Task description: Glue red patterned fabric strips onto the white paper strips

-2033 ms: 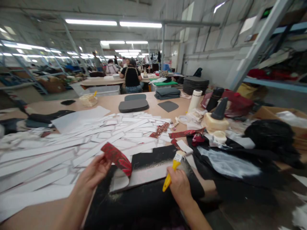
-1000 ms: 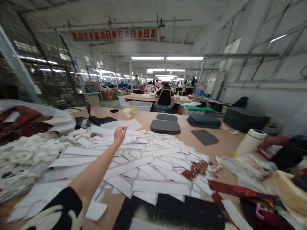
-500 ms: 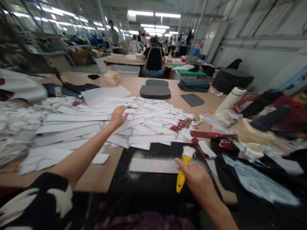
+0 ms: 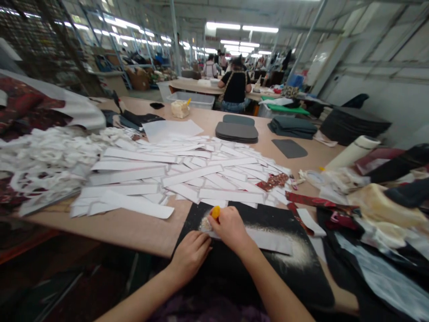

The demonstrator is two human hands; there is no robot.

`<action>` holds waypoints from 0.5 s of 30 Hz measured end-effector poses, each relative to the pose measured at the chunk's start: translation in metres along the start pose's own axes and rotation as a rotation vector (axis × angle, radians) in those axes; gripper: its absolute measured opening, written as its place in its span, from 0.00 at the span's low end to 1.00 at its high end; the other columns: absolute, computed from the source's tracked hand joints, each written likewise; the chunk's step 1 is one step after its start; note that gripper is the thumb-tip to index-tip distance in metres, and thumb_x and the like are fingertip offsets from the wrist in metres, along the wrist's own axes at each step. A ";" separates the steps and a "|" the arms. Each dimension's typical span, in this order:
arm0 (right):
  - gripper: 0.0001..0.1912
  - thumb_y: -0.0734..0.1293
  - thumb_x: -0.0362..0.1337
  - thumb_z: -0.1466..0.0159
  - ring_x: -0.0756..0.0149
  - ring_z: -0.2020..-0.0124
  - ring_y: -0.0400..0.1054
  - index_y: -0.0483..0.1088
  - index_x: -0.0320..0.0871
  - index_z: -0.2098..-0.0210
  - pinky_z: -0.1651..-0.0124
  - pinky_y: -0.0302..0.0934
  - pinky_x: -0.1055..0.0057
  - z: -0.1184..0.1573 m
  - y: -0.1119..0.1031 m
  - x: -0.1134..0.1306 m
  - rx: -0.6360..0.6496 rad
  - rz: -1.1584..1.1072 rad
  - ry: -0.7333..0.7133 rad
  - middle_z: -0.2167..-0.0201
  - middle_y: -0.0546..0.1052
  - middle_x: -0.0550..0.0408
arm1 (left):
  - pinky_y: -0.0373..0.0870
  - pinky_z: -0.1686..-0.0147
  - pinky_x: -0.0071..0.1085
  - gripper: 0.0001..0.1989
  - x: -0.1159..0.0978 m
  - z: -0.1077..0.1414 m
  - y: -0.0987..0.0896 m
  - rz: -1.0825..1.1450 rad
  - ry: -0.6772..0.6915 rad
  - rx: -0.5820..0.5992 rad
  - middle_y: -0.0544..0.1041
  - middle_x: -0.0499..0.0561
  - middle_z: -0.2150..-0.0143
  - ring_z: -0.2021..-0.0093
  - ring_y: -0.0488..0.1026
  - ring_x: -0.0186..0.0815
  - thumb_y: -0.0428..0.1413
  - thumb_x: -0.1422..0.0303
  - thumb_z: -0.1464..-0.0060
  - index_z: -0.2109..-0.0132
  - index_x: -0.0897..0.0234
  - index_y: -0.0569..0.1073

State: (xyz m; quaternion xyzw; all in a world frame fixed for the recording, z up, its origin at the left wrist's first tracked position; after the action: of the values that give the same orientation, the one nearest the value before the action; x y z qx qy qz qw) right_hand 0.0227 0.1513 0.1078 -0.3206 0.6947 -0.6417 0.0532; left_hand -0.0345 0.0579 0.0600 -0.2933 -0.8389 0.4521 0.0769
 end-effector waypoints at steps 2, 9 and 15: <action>0.11 0.59 0.37 0.39 0.63 0.70 0.68 0.71 0.40 0.71 0.59 0.55 0.66 -0.007 -0.005 0.004 -0.027 0.192 -0.003 0.76 0.74 0.51 | 0.68 0.64 0.36 0.06 0.001 -0.001 0.003 -0.018 -0.015 0.009 0.72 0.53 0.67 0.65 0.67 0.38 0.50 0.73 0.44 0.62 0.69 0.71; 0.10 0.59 0.38 0.38 0.65 0.69 0.67 0.70 0.41 0.70 0.57 0.52 0.67 -0.007 -0.004 0.023 0.011 0.257 -0.098 0.76 0.74 0.52 | 0.68 0.64 0.36 0.06 0.000 -0.001 0.000 -0.051 -0.019 -0.040 0.73 0.53 0.66 0.65 0.68 0.38 0.50 0.74 0.45 0.62 0.67 0.71; 0.11 0.59 0.40 0.38 0.67 0.67 0.68 0.71 0.43 0.68 0.56 0.53 0.70 0.019 -0.015 -0.038 0.124 0.159 0.023 0.73 0.75 0.55 | 0.67 0.61 0.36 0.08 -0.001 -0.002 -0.003 -0.084 0.015 -0.053 0.74 0.53 0.63 0.62 0.69 0.37 0.49 0.73 0.44 0.59 0.67 0.71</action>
State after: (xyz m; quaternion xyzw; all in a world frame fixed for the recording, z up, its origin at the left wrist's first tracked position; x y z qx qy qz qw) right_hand 0.0677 0.1548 0.1051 -0.2532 0.6775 -0.6808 0.1158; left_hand -0.0340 0.0572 0.0639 -0.2630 -0.8615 0.4240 0.0945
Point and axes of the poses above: each hand's wrist, its own z-axis away from the middle knuckle, its own y-axis out of the palm, x = y × z, the point moved 9 cm from there along -z, towards the middle knuckle
